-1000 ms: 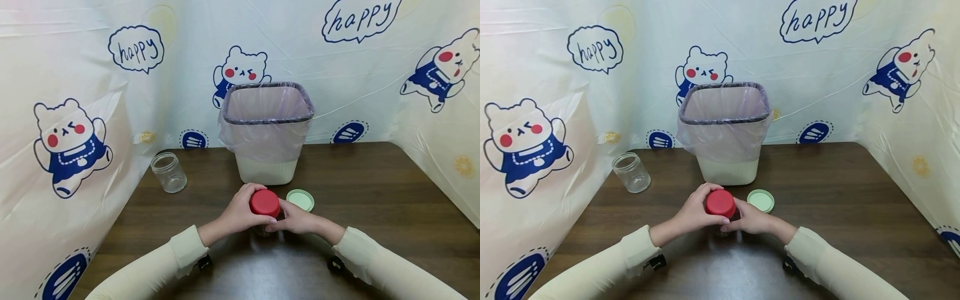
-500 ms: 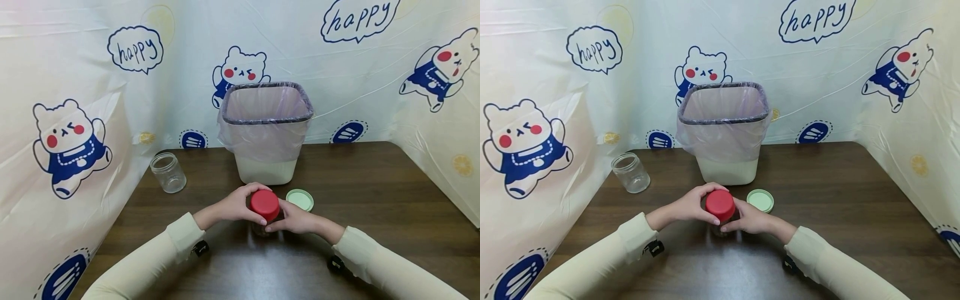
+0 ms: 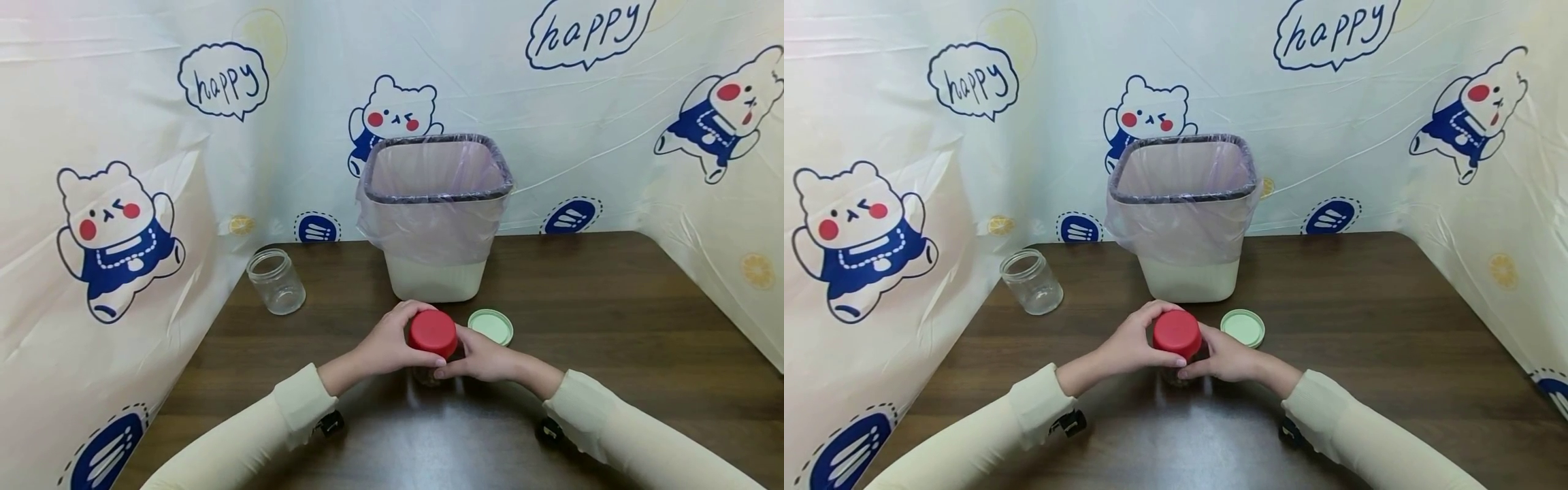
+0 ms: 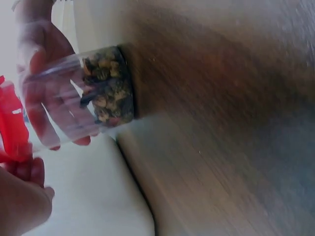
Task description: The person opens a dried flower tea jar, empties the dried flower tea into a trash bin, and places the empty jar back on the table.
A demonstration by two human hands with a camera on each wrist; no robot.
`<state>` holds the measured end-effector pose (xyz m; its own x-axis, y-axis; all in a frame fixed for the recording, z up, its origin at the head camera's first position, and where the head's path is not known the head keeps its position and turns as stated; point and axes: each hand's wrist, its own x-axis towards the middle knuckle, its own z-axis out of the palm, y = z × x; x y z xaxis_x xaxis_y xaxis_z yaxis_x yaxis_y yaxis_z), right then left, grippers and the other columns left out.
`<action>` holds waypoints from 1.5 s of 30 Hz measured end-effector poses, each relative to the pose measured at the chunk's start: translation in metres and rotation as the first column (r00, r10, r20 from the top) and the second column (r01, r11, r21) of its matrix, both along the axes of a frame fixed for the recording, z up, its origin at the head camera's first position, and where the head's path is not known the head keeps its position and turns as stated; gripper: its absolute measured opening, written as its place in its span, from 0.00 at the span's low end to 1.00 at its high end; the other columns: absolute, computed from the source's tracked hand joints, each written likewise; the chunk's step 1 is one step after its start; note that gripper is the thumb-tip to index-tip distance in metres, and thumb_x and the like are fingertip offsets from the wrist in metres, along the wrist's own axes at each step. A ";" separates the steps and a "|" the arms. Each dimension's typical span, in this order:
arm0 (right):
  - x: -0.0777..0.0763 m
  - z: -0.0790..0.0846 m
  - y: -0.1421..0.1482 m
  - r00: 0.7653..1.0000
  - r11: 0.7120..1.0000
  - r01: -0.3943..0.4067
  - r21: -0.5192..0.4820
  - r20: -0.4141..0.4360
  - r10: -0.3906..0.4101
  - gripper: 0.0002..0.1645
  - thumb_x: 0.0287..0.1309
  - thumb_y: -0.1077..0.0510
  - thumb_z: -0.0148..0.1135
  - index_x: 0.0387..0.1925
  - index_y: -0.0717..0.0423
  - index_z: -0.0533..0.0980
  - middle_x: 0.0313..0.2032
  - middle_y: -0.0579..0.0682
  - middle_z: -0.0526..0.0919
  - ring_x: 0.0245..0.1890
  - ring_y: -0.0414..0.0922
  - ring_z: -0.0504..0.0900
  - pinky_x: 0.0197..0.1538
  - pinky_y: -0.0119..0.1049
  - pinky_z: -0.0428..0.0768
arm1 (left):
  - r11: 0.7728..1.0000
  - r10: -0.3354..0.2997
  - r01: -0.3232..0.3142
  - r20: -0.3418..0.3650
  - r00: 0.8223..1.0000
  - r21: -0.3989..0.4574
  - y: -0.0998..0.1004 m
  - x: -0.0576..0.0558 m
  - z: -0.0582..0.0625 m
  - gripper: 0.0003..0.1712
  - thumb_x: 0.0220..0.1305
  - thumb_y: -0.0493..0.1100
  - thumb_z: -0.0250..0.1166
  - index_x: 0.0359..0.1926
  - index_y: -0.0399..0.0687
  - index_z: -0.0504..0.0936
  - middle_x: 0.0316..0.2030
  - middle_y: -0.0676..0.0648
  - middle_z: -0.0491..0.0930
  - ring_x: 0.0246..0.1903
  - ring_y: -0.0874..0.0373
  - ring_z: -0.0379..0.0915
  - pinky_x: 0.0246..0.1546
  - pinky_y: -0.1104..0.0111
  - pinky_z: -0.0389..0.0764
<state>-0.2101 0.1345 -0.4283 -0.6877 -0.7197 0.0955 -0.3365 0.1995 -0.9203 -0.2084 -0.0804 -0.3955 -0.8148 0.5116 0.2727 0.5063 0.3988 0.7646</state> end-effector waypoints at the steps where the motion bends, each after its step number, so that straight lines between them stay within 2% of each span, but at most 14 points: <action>1: 0.000 0.000 0.000 1.000 1.000 0.002 0.001 -0.002 -0.002 0.35 0.52 0.57 0.73 0.60 0.52 0.67 0.49 0.46 0.80 0.49 0.46 0.78 0.55 0.40 0.74 | 1.000 0.018 -0.018 -0.010 1.000 -0.007 0.001 0.001 0.000 0.37 0.39 0.51 0.82 0.53 0.54 0.76 0.46 0.60 0.75 0.47 0.64 0.69 0.45 0.61 0.75; 6: 0.002 0.000 0.001 1.000 1.000 0.004 -0.002 -0.002 -0.004 0.35 0.53 0.57 0.73 0.61 0.52 0.67 0.50 0.46 0.79 0.49 0.46 0.78 0.55 0.40 0.75 | 0.994 0.105 -0.106 -0.038 0.994 -0.032 0.006 0.009 0.000 0.39 0.38 0.55 0.82 0.52 0.53 0.74 0.46 0.58 0.74 0.48 0.63 0.67 0.43 0.61 0.75; 14: 0.001 -0.001 0.000 1.000 1.000 0.004 -0.019 0.006 -0.003 0.36 0.53 0.58 0.73 0.61 0.54 0.67 0.50 0.47 0.79 0.50 0.47 0.78 0.55 0.40 0.75 | 0.980 0.191 -0.194 -0.071 0.979 -0.045 0.013 0.015 -0.002 0.39 0.39 0.57 0.81 0.50 0.51 0.72 0.45 0.56 0.72 0.49 0.62 0.64 0.41 0.63 0.76; 18: 0.000 -0.002 0.001 1.000 1.000 0.008 -0.019 0.005 -0.008 0.36 0.52 0.58 0.73 0.61 0.56 0.67 0.50 0.48 0.79 0.50 0.47 0.78 0.56 0.39 0.74 | 0.974 0.212 -0.218 -0.097 0.973 -0.064 0.014 0.017 -0.003 0.40 0.39 0.58 0.81 0.50 0.50 0.70 0.45 0.55 0.71 0.49 0.61 0.63 0.41 0.63 0.76; 22: 0.000 -0.001 0.001 1.000 1.000 0.006 -0.021 0.009 -0.005 0.36 0.52 0.58 0.73 0.61 0.56 0.67 0.51 0.48 0.79 0.50 0.47 0.78 0.56 0.39 0.74 | 0.976 0.203 -0.209 -0.097 0.974 -0.065 0.013 0.016 -0.002 0.41 0.38 0.57 0.81 0.50 0.49 0.70 0.46 0.55 0.71 0.49 0.61 0.63 0.42 0.63 0.75; 27: 0.000 0.000 0.001 1.000 0.999 -0.008 -0.032 0.006 0.008 0.36 0.53 0.59 0.73 0.61 0.56 0.67 0.51 0.49 0.78 0.50 0.47 0.78 0.55 0.39 0.75 | 0.991 0.128 -0.130 -0.067 0.990 -0.033 0.008 0.013 -0.001 0.42 0.38 0.55 0.82 0.53 0.50 0.71 0.47 0.55 0.72 0.50 0.62 0.64 0.44 0.61 0.75; 31: 0.000 -0.001 0.000 1.000 0.999 -0.018 -0.042 -0.005 0.018 0.35 0.53 0.59 0.73 0.61 0.56 0.67 0.51 0.49 0.79 0.51 0.46 0.78 0.56 0.39 0.74 | 0.999 0.033 -0.034 -0.049 0.998 -0.006 0.001 0.004 0.000 0.41 0.39 0.51 0.82 0.54 0.51 0.72 0.49 0.56 0.73 0.50 0.62 0.66 0.47 0.60 0.74; 35: -0.001 -0.001 0.000 1.000 0.999 -0.022 -0.049 -0.006 0.022 0.35 0.54 0.60 0.72 0.60 0.57 0.66 0.50 0.50 0.79 0.50 0.47 0.78 0.56 0.39 0.74 | 0.997 -0.076 0.076 0.020 0.997 0.035 -0.006 -0.006 0.002 0.39 0.41 0.46 0.82 0.55 0.50 0.73 0.50 0.56 0.74 0.51 0.60 0.69 0.51 0.59 0.72; 40: -0.001 0.000 0.000 1.000 1.000 -0.007 -0.030 0.009 0.007 0.36 0.53 0.61 0.72 0.61 0.56 0.66 0.50 0.49 0.79 0.50 0.46 0.78 0.56 0.39 0.73 | 0.977 -0.210 0.204 0.131 0.969 0.059 -0.012 -0.018 0.007 0.39 0.43 0.41 0.80 0.58 0.49 0.73 0.51 0.55 0.76 0.52 0.59 0.70 0.54 0.59 0.70; 45: -0.001 -0.001 0.000 1.000 1.000 0.007 -0.010 0.012 -0.007 0.35 0.53 0.61 0.72 0.60 0.57 0.67 0.49 0.48 0.79 0.49 0.46 0.78 0.55 0.38 0.74 | 0.939 -0.344 0.335 0.169 0.924 0.080 -0.014 -0.029 0.011 0.39 0.46 0.37 0.78 0.61 0.45 0.72 0.52 0.52 0.76 0.53 0.57 0.69 0.56 0.57 0.69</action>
